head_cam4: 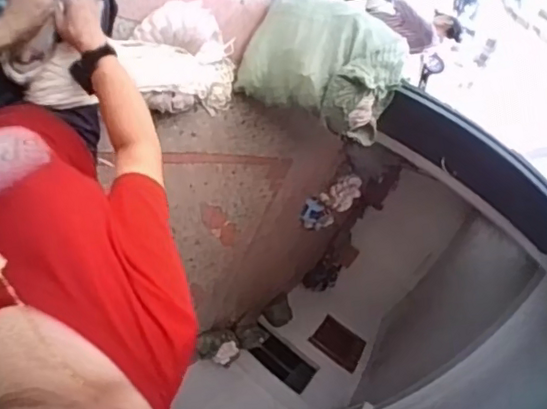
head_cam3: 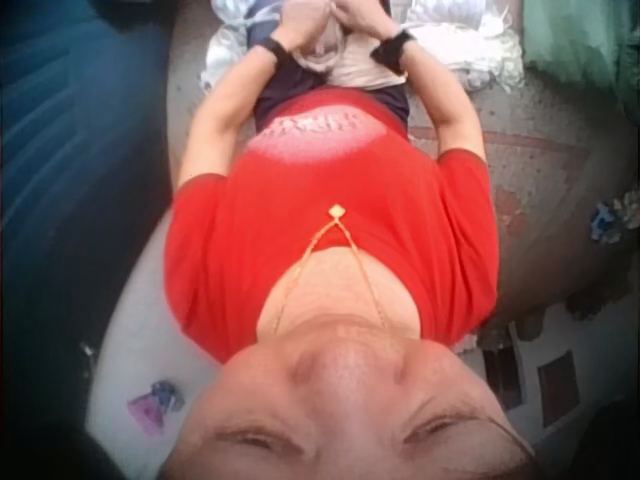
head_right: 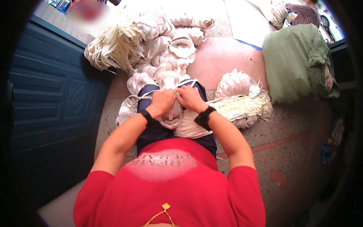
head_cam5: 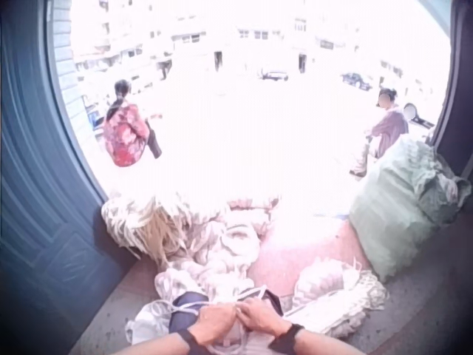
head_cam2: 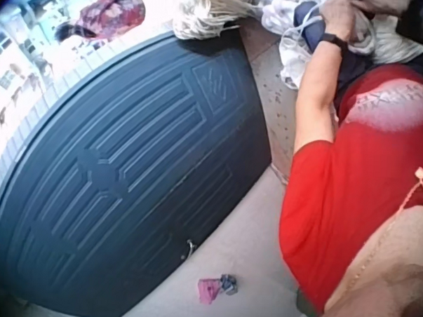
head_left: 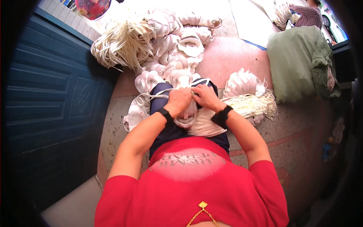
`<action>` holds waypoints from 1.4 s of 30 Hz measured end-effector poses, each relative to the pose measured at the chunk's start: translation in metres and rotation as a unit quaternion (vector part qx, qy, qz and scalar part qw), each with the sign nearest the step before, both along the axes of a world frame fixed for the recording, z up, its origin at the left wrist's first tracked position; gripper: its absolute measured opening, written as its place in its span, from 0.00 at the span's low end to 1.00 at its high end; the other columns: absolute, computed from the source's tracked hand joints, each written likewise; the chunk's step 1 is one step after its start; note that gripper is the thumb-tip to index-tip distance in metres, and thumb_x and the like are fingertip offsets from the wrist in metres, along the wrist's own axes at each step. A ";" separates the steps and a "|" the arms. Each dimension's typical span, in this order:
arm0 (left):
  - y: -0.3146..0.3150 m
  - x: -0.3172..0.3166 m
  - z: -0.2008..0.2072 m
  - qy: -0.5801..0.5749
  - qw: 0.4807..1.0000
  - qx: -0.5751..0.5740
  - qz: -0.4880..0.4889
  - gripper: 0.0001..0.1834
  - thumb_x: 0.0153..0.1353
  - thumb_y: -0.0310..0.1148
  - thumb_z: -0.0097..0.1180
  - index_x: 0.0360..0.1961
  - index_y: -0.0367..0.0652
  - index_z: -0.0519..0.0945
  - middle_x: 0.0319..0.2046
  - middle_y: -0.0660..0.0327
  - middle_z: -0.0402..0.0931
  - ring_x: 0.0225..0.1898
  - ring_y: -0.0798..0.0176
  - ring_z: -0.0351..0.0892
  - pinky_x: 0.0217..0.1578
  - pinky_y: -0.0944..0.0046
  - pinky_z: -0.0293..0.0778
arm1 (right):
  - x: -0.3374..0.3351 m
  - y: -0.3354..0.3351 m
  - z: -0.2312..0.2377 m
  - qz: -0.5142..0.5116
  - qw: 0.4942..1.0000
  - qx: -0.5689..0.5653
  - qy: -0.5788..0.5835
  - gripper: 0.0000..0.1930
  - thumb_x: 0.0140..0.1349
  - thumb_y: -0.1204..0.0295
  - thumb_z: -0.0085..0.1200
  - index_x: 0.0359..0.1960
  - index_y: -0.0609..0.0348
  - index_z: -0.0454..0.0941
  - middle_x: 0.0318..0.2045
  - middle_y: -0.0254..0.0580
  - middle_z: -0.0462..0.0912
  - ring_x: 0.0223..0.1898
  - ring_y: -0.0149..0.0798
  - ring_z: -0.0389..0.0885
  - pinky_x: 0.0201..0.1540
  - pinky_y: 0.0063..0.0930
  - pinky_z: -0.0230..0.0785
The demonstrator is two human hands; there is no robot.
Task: The recorder is lacing and bundling pink and white sneakers together using long white laces.
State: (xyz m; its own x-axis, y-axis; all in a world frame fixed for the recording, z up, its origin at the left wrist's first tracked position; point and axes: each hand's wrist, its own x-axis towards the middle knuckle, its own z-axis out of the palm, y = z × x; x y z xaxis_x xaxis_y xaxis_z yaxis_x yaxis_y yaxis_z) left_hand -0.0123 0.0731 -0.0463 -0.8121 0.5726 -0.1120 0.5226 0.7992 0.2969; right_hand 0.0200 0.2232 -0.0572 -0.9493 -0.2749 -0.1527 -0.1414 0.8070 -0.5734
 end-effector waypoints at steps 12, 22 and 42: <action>-0.089 -0.032 0.054 -0.440 0.829 0.292 0.185 0.16 0.55 0.30 0.46 0.43 0.34 0.69 0.23 0.65 0.72 0.22 0.73 0.69 0.25 0.75 0.66 | 0.042 -0.069 0.074 0.318 0.918 -0.219 -0.092 0.06 0.54 0.70 0.47 0.27 0.59 0.73 0.25 0.50 0.76 0.29 0.51 0.76 0.32 0.39 0.67; -0.066 -0.023 -0.010 -0.230 0.931 0.225 0.172 0.09 0.51 0.31 0.50 0.26 0.36 0.78 0.18 0.57 0.76 0.22 0.64 0.75 0.26 0.66 0.69 | -0.044 -0.025 -0.015 0.043 0.995 -0.085 0.023 0.11 0.52 0.65 0.50 0.31 0.60 0.69 0.26 0.52 0.75 0.33 0.53 0.74 0.34 0.41 0.66; -0.031 -0.036 -0.002 0.152 0.972 -0.039 -0.174 0.04 0.43 0.30 0.50 0.20 0.44 0.76 0.22 0.62 0.74 0.30 0.60 0.73 0.31 0.60 0.66 | -0.034 -0.012 0.003 -0.256 0.897 -0.348 -0.091 0.15 0.59 0.63 0.42 0.26 0.64 0.73 0.16 0.44 0.73 0.16 0.38 0.70 0.19 0.28 0.60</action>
